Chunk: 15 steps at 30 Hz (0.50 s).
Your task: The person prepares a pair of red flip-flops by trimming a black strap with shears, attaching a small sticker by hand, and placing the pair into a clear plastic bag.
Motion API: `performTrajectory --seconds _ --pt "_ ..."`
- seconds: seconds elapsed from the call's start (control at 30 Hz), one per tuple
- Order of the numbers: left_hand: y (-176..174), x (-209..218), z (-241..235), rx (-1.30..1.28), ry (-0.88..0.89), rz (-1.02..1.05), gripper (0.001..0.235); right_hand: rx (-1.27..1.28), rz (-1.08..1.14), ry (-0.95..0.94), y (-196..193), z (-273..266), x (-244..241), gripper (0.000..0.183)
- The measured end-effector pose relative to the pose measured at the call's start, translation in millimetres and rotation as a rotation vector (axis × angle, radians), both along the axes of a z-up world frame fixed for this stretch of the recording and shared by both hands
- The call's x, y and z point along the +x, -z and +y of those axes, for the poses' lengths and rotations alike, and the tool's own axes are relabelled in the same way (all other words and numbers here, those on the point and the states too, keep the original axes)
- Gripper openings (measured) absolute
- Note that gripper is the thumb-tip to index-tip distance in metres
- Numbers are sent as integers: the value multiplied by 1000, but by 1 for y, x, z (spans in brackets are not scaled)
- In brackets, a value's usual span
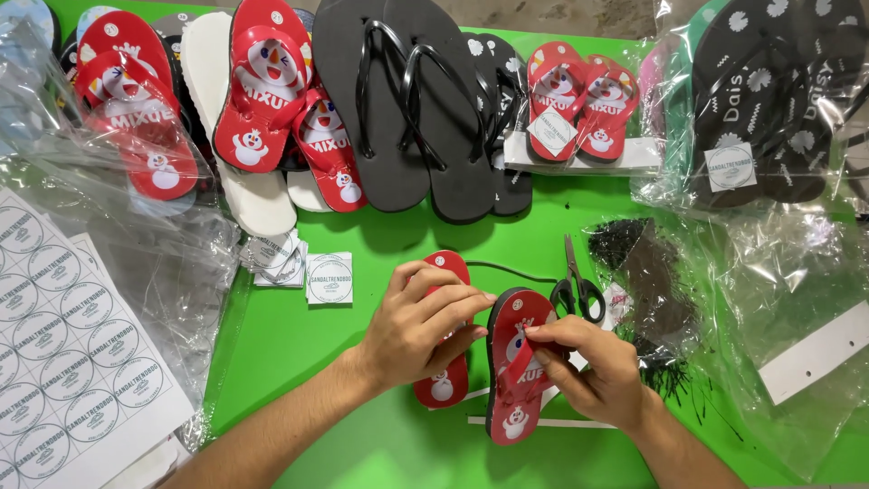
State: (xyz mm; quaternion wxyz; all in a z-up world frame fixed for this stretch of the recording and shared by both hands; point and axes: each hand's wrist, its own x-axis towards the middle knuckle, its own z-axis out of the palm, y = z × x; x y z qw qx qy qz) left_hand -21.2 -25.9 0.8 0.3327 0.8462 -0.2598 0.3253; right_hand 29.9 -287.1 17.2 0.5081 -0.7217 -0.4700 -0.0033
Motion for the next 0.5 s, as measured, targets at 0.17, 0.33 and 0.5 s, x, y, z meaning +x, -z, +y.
performTrajectory --seconds 0.17,0.33,0.5 --pt "-6 0 -2 -2 -5 -4 36 -8 9 3 0 0 1 24" --pt "-4 -1 -3 -16 -4 0 41 -15 -4 -2 1 -1 1 24" --pt "-1 -1 -3 -60 0 41 23 -21 28 2 0 0 1 24"
